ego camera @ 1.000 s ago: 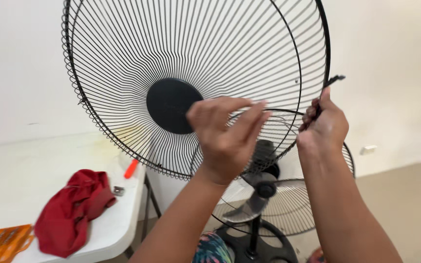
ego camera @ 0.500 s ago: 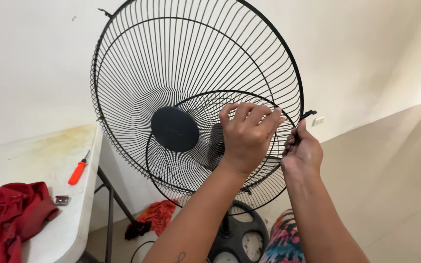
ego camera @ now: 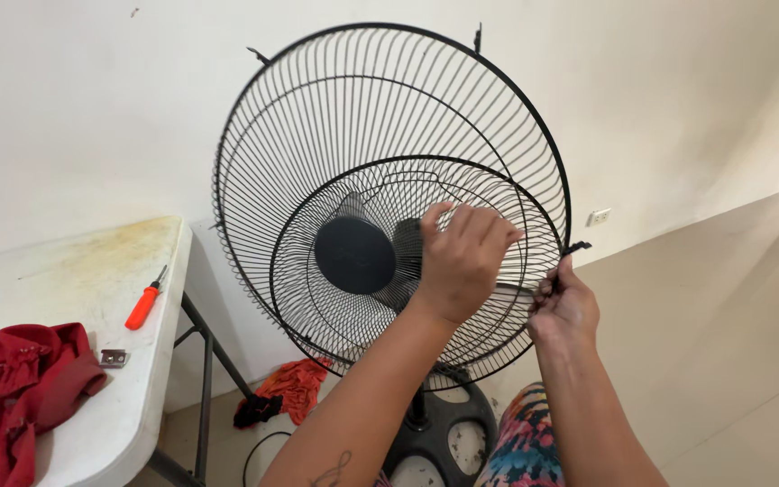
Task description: The person assembles a standing electric fan by attaching the motor housing, rear and front wire cages, and fan blades. They use a screwdriver to secure the motor and then fit the blades and cages by hand, finishing with a brief wipe of the base.
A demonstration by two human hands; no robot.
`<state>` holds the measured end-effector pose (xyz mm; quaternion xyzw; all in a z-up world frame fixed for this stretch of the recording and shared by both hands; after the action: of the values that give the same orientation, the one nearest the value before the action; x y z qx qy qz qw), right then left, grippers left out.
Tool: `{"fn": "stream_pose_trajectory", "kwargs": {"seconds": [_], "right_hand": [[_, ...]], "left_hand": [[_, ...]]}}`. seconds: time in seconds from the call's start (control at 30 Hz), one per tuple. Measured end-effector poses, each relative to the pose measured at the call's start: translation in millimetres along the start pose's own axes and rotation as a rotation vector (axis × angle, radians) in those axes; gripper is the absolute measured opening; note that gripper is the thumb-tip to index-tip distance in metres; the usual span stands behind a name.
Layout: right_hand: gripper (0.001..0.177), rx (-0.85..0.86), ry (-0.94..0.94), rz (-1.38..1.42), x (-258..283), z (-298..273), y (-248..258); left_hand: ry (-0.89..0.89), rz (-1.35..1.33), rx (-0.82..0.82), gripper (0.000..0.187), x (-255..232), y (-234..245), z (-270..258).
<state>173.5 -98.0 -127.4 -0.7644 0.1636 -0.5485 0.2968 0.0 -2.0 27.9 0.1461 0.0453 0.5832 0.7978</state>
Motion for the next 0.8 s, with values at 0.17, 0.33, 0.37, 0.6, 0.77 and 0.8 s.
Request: {"fn": "stream_pose_trajectory", "kwargs": {"seconds": [0.17,0.33,0.37,0.6,0.77,0.8], "right_hand": [[0.032,-0.031,-0.018,-0.003,2.3,6.8,11.4],[0.038,-0.043,-0.087,-0.056,6.5,2.8,14.4],[0.038,-0.049,-0.093,-0.057,7.8,2.3,14.0],[0.040,-0.044,-0.144,-0.031,6.6,1.0,7.6],[0.042,-0.023,-0.131,-0.046,6.4,-1.1,3.6],[0.042,-0.023,-0.125,-0.036,5.5,-1.3,2.5]], "left_hand": [[0.083,0.086,-0.129,0.009,38.9,43.9,-22.9],[0.389,0.264,-0.410,0.016,103.7,111.6,-87.4],[0.433,0.317,-0.461,0.015,112.6,124.4,-104.4],[1.314,0.226,-0.689,0.043,139.0,155.2,-229.1],[0.742,0.373,-0.455,0.065,91.1,113.7,-228.7],[0.554,0.365,-0.400,0.062,77.9,103.2,-220.3]]}}
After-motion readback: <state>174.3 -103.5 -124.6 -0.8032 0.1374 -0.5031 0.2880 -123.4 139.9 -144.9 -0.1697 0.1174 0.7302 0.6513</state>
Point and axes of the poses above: each hand's wrist, its own z-axis towards the middle knuckle, its own y-axis out of the back of the hand, x = y × z, the point moved 3 cm from there along z, towards the middle knuckle, and after that the axes turned 13 degrees about -z, right-handed, at the moved point
